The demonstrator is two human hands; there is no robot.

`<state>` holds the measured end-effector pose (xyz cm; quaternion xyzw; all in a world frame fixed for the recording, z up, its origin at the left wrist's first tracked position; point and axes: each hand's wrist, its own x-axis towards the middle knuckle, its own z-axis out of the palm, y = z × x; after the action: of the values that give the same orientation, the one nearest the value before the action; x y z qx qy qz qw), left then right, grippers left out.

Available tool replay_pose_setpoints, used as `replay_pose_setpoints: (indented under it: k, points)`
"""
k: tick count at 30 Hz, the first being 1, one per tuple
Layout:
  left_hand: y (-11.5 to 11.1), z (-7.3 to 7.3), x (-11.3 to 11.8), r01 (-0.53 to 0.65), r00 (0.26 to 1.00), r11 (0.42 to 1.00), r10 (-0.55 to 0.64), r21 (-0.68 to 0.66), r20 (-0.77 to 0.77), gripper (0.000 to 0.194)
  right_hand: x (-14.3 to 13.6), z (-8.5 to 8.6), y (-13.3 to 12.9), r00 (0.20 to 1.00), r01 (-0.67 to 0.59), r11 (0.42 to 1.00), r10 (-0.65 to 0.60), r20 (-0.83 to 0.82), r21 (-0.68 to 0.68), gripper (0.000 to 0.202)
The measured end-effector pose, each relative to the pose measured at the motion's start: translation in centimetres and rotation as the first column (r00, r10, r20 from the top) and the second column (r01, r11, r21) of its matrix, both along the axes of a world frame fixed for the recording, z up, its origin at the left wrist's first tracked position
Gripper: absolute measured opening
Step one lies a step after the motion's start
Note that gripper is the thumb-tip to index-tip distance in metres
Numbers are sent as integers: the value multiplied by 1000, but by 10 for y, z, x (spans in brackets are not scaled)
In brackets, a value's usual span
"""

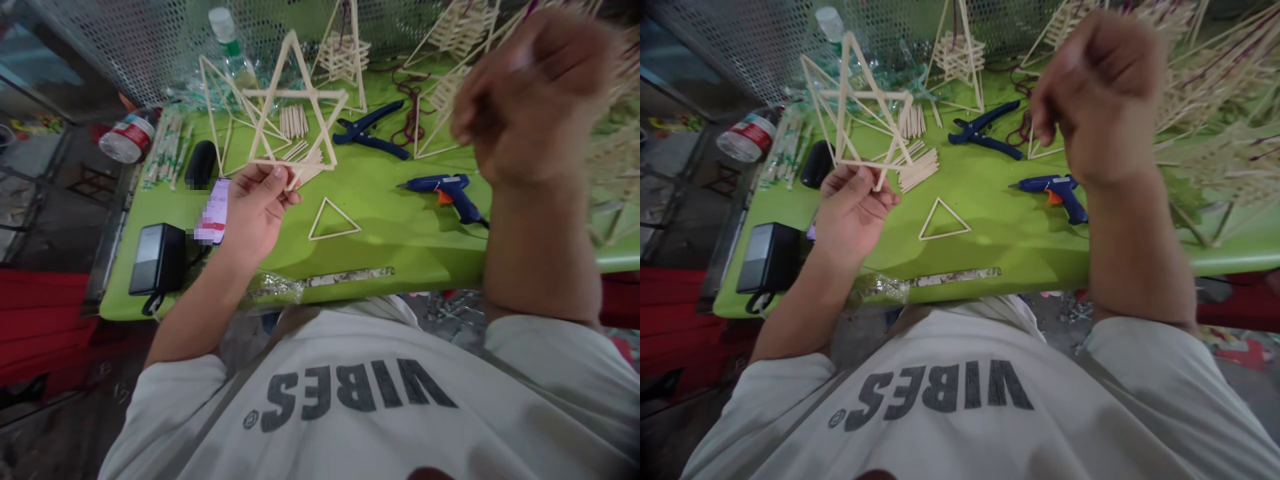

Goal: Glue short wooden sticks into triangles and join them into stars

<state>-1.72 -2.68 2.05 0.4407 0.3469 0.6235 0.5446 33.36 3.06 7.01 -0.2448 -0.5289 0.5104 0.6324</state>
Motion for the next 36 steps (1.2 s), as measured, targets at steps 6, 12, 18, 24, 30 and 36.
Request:
replay_pose_setpoints:
  k: [6,12,18,24,30,36]
  points:
    - [-2,1,3,-33,999,999,33,-2,-2,34,-1,-52,36,592,57,862,-436,678,504,51]
    - [-5,3,6,-29,1000,999,29,12,8,39,7,-65,54,670,65,876,-393,630,477,45]
    - [-5,1,7,3,1000,999,-2,52,-27,39,5,-65,49,746,10,911,-281,604,412,40]
    - [-5,0,6,3,999,999,0,51,-40,41,3,-59,56,515,196,904,-424,745,379,44]
    - [-4,1,7,23,999,999,-21,41,-33,44,-1,-46,44,294,129,852,-522,801,507,27]
    - [-3,-2,6,28,997,999,-25,43,-80,47,0,-47,49,290,66,824,-556,779,563,35]
